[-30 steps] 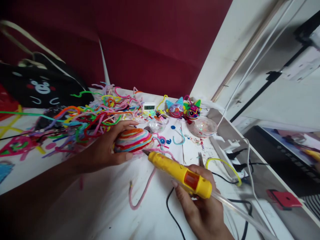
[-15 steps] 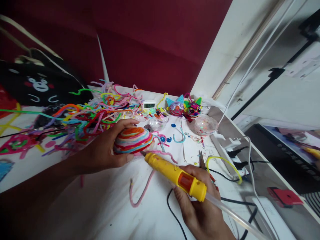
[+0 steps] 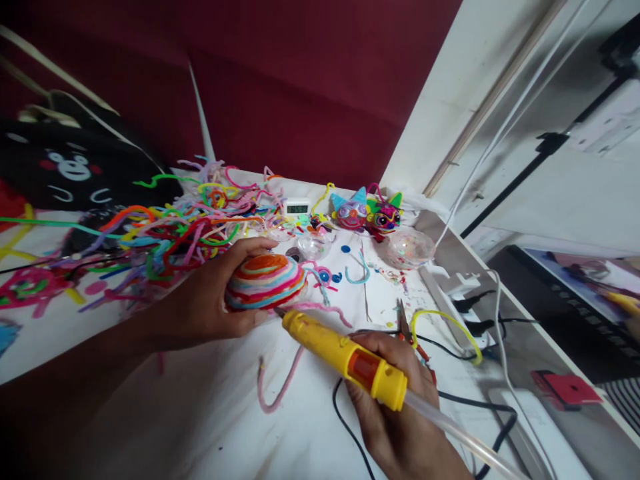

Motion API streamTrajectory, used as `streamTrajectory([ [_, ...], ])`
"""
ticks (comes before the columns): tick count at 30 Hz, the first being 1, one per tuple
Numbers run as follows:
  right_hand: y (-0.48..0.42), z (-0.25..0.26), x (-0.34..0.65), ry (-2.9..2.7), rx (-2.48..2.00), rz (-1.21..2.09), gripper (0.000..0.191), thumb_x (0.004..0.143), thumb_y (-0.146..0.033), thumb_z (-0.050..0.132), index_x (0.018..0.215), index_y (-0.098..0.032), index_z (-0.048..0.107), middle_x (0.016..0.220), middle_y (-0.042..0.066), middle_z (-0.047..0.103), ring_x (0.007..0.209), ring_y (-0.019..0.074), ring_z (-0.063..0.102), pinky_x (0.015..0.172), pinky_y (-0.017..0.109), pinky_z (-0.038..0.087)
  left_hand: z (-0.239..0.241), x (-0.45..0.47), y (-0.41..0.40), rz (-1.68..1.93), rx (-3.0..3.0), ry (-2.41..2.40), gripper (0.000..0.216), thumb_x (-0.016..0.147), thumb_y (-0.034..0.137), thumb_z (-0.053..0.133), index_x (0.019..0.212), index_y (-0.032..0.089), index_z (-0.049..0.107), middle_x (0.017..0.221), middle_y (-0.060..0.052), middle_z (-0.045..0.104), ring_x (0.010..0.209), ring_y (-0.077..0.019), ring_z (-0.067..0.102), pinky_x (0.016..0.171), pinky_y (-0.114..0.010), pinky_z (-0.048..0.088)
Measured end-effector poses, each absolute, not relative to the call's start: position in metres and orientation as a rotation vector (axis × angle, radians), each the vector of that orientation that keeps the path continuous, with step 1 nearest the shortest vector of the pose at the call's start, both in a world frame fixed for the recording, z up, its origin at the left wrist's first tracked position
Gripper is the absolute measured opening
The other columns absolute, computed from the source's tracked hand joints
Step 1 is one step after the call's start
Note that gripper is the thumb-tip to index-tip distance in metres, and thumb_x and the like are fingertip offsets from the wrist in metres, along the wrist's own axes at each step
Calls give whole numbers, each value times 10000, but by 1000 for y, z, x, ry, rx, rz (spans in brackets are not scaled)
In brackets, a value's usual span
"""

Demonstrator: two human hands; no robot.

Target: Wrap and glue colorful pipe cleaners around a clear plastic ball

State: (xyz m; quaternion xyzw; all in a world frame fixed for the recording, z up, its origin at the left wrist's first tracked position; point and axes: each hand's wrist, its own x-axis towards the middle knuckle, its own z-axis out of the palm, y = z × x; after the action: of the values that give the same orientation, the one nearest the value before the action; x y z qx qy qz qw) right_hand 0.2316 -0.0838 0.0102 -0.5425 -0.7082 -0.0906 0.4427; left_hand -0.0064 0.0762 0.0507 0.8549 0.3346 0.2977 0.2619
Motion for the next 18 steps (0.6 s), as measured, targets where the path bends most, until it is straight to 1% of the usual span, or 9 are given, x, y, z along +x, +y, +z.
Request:
streamTrajectory([
  [3,-84,8,233,-1763,-1340,-229,342,866,-122,620,1173,-261,561,1010,44,649,860,218,698,654,310,599,51,-6,76,798,2312,906,753,658,313,709,1346,228,414,1301,-86,584,1099,-283,624,1000,-372,474],
  [7,-85,6,234,-1775,-1394,-280,303,877,-172,624,1164,-255,572,989,49,662,818,222,699,606,315,579,51,-6,75,816,2317,894,747,657,308,709,1338,219,416,1305,-92,581,1118,-287,616,999,-371,473],
  [10,-85,8,233,-1764,-1408,-260,325,871,-149,630,1174,-243,562,982,53,671,813,224,699,628,328,579,53,-6,75,822,2313,894,743,662,315,718,1335,226,417,1298,-88,584,1101,-285,623,983,-371,485],
  [12,-85,10,234,-1768,-1396,-255,344,866,-130,636,1183,-233,550,970,47,670,804,212,697,639,314,579,54,-6,75,822,2309,898,737,658,308,712,1330,219,422,1278,-88,594,1078,-284,633,973,-373,493],
  [15,-85,12,235,-1769,-1433,-304,288,880,-143,623,1147,-225,551,955,42,653,793,196,688,627,290,568,54,-6,77,823,2302,897,757,646,300,706,1340,212,417,1277,-91,594,1087,-289,630,973,-376,496],
  [18,-85,13,236,-1765,-1495,-339,227,907,-180,596,1124,-219,542,951,47,637,787,192,678,624,292,563,52,-7,78,803,2288,895,790,655,329,718,1369,223,397,1318,-96,573,1112,-286,621,978,-377,497],
])
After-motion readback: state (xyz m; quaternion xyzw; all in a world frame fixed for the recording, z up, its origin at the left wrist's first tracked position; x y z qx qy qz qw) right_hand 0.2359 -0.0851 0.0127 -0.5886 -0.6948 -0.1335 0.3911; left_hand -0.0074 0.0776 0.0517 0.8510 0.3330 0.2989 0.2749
